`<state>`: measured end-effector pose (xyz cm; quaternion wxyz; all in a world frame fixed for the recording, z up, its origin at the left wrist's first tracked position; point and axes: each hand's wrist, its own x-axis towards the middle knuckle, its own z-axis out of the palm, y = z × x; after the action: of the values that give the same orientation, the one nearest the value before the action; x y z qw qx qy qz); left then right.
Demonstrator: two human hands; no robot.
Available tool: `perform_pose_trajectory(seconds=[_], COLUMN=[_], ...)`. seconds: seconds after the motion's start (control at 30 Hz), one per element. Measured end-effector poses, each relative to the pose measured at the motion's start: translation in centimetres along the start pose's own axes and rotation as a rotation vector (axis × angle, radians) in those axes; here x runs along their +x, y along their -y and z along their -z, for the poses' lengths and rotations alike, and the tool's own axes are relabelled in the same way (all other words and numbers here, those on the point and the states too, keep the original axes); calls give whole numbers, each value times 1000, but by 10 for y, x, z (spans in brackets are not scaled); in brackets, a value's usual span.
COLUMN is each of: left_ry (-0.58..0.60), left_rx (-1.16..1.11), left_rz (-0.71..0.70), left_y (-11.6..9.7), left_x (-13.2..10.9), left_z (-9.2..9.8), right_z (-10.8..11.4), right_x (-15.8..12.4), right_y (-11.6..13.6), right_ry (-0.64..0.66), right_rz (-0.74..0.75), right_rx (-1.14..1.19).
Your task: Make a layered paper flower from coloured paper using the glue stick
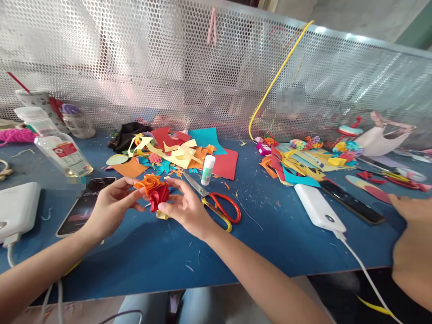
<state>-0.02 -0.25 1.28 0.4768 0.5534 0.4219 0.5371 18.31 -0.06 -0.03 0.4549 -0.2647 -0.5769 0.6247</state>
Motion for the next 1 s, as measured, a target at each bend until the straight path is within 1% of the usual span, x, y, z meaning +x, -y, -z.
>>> perform_pose_trajectory(seconds=[0.17, 0.47, 0.57, 0.67, 0.8, 1.0], left_ry=[10, 57, 74, 98, 123, 135], left_rx=[-31, 52, 60, 88, 152, 235], left_rz=[8, 31, 44, 47, 27, -35], left_y=[-1, -4, -3, -2, 0, 2], left_x=[1, -3, -2, -2, -4, -5], left_z=[0, -3, -3, -3, -3, -3], right_z=[-3, -1, -1, -3, -4, 0], right_x=[1, 1, 2, 2, 2, 3], right_y=[-2, -9, -9, -8, -7, -11], right_ry=[4, -28, -26, -57, -85, -46], right_rz=[-25, -74, -79, -99, -134, -119], right_rx=[4, -48, -3, 65, 97, 56])
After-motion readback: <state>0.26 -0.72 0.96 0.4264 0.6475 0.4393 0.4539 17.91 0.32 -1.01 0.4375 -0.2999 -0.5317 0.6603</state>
